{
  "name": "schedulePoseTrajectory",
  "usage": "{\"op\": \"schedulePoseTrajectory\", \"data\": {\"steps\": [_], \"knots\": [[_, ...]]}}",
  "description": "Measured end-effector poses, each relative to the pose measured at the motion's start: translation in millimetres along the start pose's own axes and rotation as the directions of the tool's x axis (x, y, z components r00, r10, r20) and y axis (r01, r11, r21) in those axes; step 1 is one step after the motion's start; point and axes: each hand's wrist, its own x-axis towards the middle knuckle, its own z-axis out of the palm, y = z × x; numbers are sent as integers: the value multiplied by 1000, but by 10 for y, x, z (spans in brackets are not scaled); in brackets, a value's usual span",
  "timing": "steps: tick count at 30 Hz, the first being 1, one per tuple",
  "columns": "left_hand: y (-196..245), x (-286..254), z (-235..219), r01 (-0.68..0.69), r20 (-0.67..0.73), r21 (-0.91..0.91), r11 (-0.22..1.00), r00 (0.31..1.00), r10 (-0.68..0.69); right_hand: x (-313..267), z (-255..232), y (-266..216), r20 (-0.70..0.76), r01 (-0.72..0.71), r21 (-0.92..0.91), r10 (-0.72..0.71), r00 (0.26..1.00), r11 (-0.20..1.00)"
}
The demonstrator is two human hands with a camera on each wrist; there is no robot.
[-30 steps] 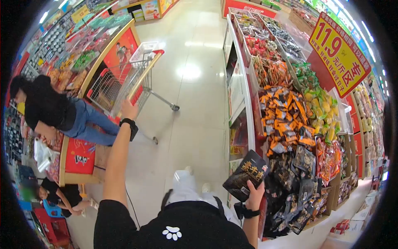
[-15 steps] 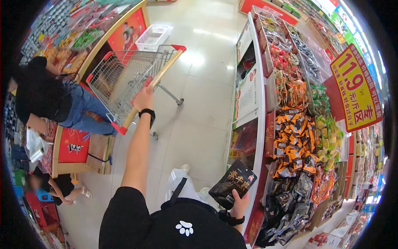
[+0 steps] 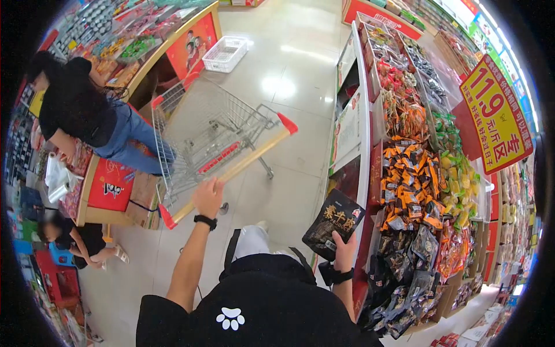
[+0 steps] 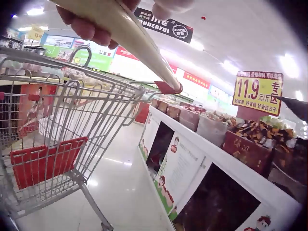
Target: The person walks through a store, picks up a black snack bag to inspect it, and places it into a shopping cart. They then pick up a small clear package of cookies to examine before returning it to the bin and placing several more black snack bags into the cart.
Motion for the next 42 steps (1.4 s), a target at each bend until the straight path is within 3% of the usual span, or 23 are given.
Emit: {"op": "schedulePoseTrajectory", "data": {"steps": [6, 8, 9, 10, 11, 13, 15, 17, 20, 22, 23, 24, 25, 26, 27, 28, 29, 30, 32, 34, 35, 38, 42], "knots": [[-625, -817, -490, -94, 64, -100, 991, 993, 100, -146, -370, -30, -42, 21, -74, -24, 999, 997], [-953, -941, -694, 0, 313, 85, 996, 949, -27, -233, -578, 49, -25, -25, -92, 23, 999, 995], [-996, -964, -772, -39, 171, 93, 995, 985, 23, -267, -673, 123, -48, -3, -75, -1, 999, 997], [-1002, -976, -807, -75, 25, 107, 991, 997, 73, -299, -765, 179, -70, 21, -58, -25, 997, 998], [-938, -960, -819, -81, 38, 111, 991, 996, 77, -365, -851, 179, -63, -12, -55, 8, 998, 998], [-800, -854, -832, 274, 81, 6, 962, 958, -274, -473, -1030, 212, -63, -24, -55, 21, 998, 998], [-291, -697, -820, 268, 212, -271, 925, 953, -214, -590, -1192, 248, -91, -35, -24, 32, 995, 999], [-134, -536, -384, 277, 367, -336, 900, 919, -145, -666, -1331, 250, -113, -45, -32, 41, 993, 998], [342, -278, 48, 306, 591, -388, 870, 806, -20, -790, -1500, 286, -177, -28, -35, 21, 984, 999], [653, -160, 339, 740, 887, -315, 595, 453, -94, -891, -1560, 225, -223, 7, -70, -23, 975, 998], [677, -142, 532, 756, 867, -243, 608, 450, -214, -943, -1582, 216, -255, 10, -80, -30, 966, 997], [489, -65, 821, 673, 907, -201, 711, 402, -124, -1014, -1617, 232, -292, 15, -91, -41, 956, 996], [439, 23, 1054, 455, 886, -65, 888, 435, -158, -1089, -1649, 286, -330, 1, -54, -19, 944, 999], [590, 80, 1023, 398, 931, 5, 917, 334, -150, -1154, -1685, 334, -362, -10, -18, 3, 932, 1000], [240, 22, 1489, 624, 929, -97, 775, 337, -154, -1236, -1710, 335, -396, -32, -40, 13, 918, 999], [201, 16, 1638, 671, 977, -105, 734, 208, -51, -1306, -1730, 331, -416, -36, -30, 20, 909, 999], [298, -97, 1718, 325, 940, -148, 934, 339, 31, -1363, -1770, 474, -441, 10, 5, -7, 897, 1000], [393, -170, 1664, 304, 954, -134, 943, 298, 39, -1426, -1729, 379, -475, -18, 39, 34, 879, 999], [598, -389, 1443, 700, 962, -197, 686, 274, -2, -1497, -1728, 368, -509, -55, 47, 71, 858, 997], [705, -502, 1319, 741, 969, -191, 644, 248, 3, -1473, -1690, 352, -533, -65, 65, 90, 841, 996], [529, -536, 1485, 665, 966, -201, 719, 256, 33, -1450, -1678, 331, -529, -70, 54, 88, 844, 996], [925, -705, 1112, 434, 971, -117, 894, 241, 10, -1321, -1702, 399, -507, -10, -7, 4, 862, 1000], [794, -964, 1206, 415, 964, -185, 891, 251, 83, -1126, -1645, 121, -461, 56, 35, -33, 887, 998]]}}
